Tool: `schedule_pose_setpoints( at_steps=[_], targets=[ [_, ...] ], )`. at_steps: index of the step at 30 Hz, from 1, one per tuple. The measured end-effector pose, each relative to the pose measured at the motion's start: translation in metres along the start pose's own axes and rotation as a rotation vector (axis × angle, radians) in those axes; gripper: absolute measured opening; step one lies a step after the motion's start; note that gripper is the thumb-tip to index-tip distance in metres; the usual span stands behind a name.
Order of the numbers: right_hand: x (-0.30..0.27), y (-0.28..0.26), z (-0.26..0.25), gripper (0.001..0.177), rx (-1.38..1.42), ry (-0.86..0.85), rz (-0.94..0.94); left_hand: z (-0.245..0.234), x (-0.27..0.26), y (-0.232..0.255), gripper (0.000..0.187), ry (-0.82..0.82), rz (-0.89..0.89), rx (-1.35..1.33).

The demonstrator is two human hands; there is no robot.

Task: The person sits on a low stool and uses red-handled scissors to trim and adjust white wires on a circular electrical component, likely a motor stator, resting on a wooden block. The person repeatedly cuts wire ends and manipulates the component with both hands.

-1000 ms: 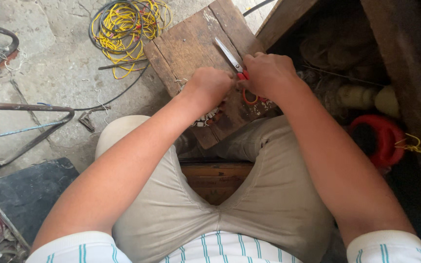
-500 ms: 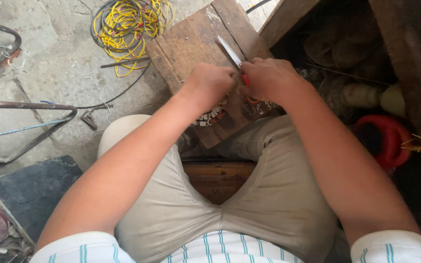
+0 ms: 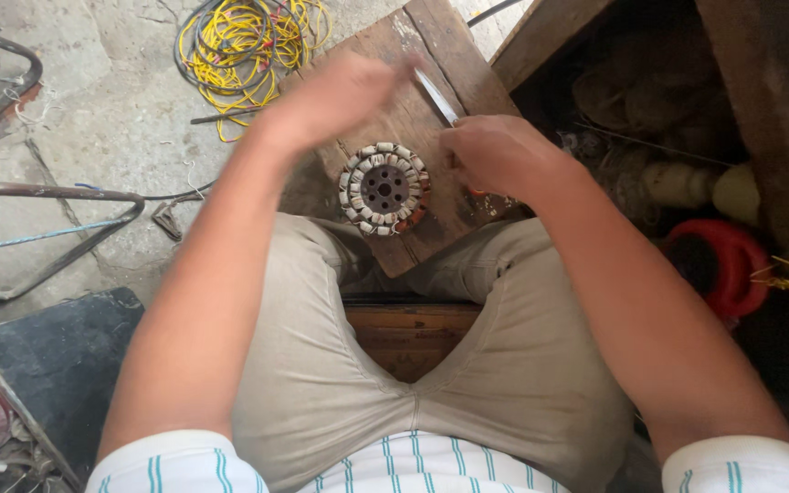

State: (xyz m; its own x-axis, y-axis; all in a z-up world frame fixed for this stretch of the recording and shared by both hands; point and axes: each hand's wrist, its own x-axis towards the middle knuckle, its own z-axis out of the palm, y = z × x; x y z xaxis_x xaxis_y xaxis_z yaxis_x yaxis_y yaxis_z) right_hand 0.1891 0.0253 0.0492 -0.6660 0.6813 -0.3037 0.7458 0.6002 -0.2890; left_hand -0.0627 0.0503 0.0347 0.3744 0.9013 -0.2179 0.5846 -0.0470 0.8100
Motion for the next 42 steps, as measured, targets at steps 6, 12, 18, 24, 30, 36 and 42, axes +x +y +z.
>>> schedule_pose_setpoints(
  at_steps=[6,12,18,24,30,36,42],
  targets=[
    [0.013,-0.014,0.021,0.012,-0.136,0.049,-0.036,-0.043,-0.022,-0.028,0.053,0.536,-0.244,0.41],
    [0.017,-0.025,0.035,0.005,-0.427,0.117,-0.064,-0.013,-0.021,-0.006,0.029,0.045,-0.101,0.375],
    [0.019,-0.027,0.035,0.003,-0.427,0.285,-0.229,0.004,-0.027,0.016,0.024,-0.15,-0.095,0.532],
    [0.024,-0.029,0.014,0.018,0.0,0.164,-0.191,0.006,-0.027,0.021,0.026,-0.2,-0.137,0.518],
    [0.021,-0.018,-0.02,0.012,0.457,0.467,-0.005,0.029,-0.019,0.02,0.033,-0.182,0.101,0.527],
    [0.007,-0.012,-0.013,0.011,-0.047,0.346,-0.012,0.079,-0.003,0.016,0.013,-0.162,0.31,0.831],
    [0.009,-0.004,-0.009,0.012,-0.115,0.247,0.069,0.075,0.005,0.008,0.022,-0.27,0.152,0.641]
  ],
)
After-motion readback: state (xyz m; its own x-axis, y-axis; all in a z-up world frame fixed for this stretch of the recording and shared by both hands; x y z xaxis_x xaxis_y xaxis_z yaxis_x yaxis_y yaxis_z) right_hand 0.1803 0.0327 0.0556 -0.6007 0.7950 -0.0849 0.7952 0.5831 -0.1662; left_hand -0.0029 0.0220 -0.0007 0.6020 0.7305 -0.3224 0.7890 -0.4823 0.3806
